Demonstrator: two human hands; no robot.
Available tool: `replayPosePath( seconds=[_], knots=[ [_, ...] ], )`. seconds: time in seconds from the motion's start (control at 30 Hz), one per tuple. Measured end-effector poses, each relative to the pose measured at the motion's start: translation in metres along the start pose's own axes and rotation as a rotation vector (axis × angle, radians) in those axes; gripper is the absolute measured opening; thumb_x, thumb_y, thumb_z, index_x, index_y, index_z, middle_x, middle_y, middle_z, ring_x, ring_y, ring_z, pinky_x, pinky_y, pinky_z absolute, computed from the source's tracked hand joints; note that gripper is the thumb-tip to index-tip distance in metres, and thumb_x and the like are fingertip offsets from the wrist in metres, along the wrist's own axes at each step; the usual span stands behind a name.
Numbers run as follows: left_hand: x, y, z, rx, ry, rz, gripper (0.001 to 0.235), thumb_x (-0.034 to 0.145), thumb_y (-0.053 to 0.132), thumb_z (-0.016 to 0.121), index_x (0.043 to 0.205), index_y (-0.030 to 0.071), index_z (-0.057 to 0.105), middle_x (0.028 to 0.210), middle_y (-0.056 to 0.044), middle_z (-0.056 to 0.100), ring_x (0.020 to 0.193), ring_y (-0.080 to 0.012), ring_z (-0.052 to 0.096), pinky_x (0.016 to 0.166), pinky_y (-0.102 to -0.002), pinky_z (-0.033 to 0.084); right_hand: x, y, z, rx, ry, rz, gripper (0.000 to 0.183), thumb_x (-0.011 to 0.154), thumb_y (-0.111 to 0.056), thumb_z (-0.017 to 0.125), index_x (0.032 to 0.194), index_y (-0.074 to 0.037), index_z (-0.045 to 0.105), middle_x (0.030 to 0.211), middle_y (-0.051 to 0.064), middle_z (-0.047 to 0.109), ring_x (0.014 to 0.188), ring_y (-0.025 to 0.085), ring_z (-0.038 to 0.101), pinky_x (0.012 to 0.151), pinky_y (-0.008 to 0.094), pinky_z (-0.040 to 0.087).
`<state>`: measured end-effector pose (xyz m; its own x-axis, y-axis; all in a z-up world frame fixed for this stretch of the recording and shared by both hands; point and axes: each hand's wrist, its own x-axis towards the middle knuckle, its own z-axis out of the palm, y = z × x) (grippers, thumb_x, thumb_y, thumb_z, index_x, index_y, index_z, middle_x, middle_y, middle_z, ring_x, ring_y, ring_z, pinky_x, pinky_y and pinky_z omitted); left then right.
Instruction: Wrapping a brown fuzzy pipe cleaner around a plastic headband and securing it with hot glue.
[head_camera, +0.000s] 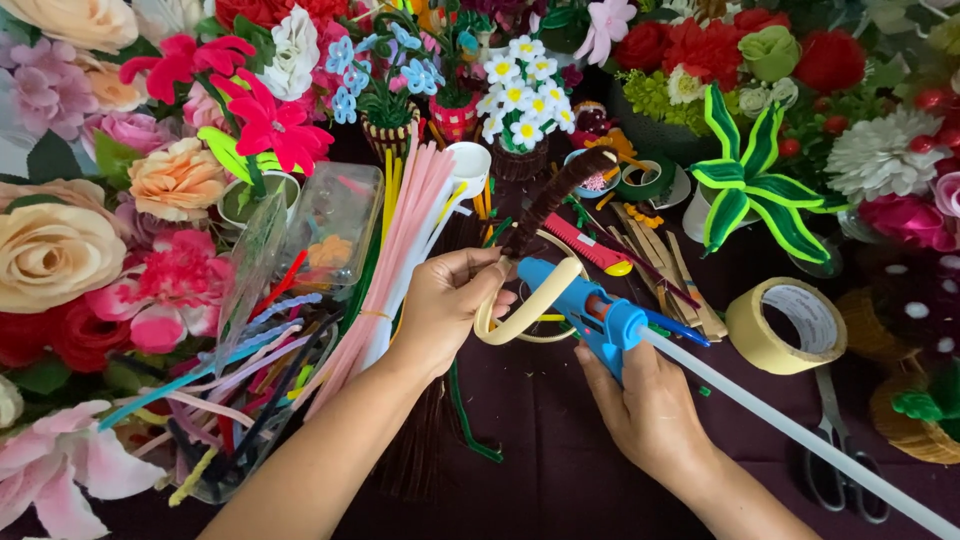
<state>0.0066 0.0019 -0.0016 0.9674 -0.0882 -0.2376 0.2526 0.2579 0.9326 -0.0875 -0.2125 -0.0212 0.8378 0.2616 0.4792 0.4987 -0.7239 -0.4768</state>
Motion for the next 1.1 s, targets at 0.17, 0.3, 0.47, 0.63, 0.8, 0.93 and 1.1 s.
replayPosePath(
  seconds=[0.17, 0.3, 0.47, 0.63, 0.8, 0.93, 1.1],
  knots=[
    [0.001, -0.001, 0.000, 0.010, 0.006, 0.008, 0.024, 0.091, 0.009, 0.067, 0.110, -0.001, 0.076, 0.094, -0.011, 0.078, 0.073, -0.0219, 0.075, 0.065, -0.030, 0.063, 0.006, -0.011, -0.008, 0.050, -0.007, 0.057, 0.054, 0.097, -0.012, 0.063, 0.143, 0.000, 0.037, 0.092, 0.007, 0.058, 0.072, 0.022, 0.061, 0.060, 0.034, 0.052],
    [0.001, 0.002, -0.001, -0.003, 0.001, 0.023, 0.023, 0.090, 0.009, 0.068, 0.109, -0.001, 0.076, 0.097, -0.013, 0.078, 0.072, -0.0227, 0.074, 0.066, -0.030, 0.063, 0.003, -0.016, -0.013, 0.225, -0.048, 0.307, 0.052, 0.098, -0.019, 0.058, 0.145, -0.006, 0.040, 0.077, 0.004, 0.072, 0.055, 0.014, 0.062, 0.057, 0.032, 0.052],
    [-0.001, 0.002, 0.000, 0.003, 0.003, 0.001, 0.025, 0.091, 0.010, 0.067, 0.111, -0.001, 0.075, 0.099, -0.013, 0.078, 0.074, -0.0230, 0.075, 0.067, -0.031, 0.064, 0.006, -0.015, -0.013, 0.202, -0.064, 0.275, 0.052, 0.099, -0.021, 0.056, 0.145, -0.006, 0.038, 0.094, 0.004, 0.077, 0.065, 0.015, 0.071, 0.060, 0.032, 0.056],
    [0.001, -0.003, 0.001, -0.014, 0.004, 0.008, 0.025, 0.091, 0.008, 0.066, 0.111, -0.003, 0.075, 0.093, -0.012, 0.078, 0.072, -0.0216, 0.075, 0.063, -0.030, 0.063, 0.000, -0.002, -0.001, 0.102, -0.014, 0.103, 0.041, 0.099, -0.015, 0.061, 0.133, -0.001, 0.044, 0.068, 0.000, 0.062, 0.052, 0.013, 0.060, 0.050, 0.030, 0.049],
    [0.001, 0.001, 0.000, -0.019, 0.012, 0.004, 0.027, 0.090, 0.009, 0.067, 0.115, -0.002, 0.074, 0.101, -0.018, 0.078, 0.074, -0.0235, 0.075, 0.068, -0.031, 0.064, 0.002, -0.010, -0.012, 0.156, -0.025, 0.194, 0.048, 0.098, -0.018, 0.058, 0.140, -0.002, 0.039, 0.123, 0.014, 0.072, 0.092, 0.027, 0.080, 0.068, 0.037, 0.060],
    [-0.001, 0.004, 0.000, -0.030, 0.017, 0.001, 0.026, 0.089, 0.009, 0.068, 0.112, 0.000, 0.074, 0.104, -0.021, 0.079, 0.073, -0.0231, 0.075, 0.066, -0.031, 0.062, -0.006, -0.018, -0.023, 0.286, -0.013, 0.409, 0.052, 0.098, -0.020, 0.055, 0.145, -0.006, 0.040, 0.080, 0.001, 0.074, 0.053, 0.011, 0.060, 0.057, 0.028, 0.054],
    [-0.002, 0.004, 0.002, -0.057, 0.025, 0.000, 0.029, 0.086, 0.012, 0.072, 0.112, -0.002, 0.074, 0.103, -0.025, 0.079, 0.072, -0.0273, 0.075, 0.065, -0.032, 0.063, -0.017, -0.034, -0.036, 0.705, 0.295, 0.475, 0.013, 0.105, -0.011, 0.045, 0.101, 0.001, 0.046, 0.108, 0.026, 0.076, 0.057, 0.024, 0.065, 0.062, 0.034, 0.057]
  ],
)
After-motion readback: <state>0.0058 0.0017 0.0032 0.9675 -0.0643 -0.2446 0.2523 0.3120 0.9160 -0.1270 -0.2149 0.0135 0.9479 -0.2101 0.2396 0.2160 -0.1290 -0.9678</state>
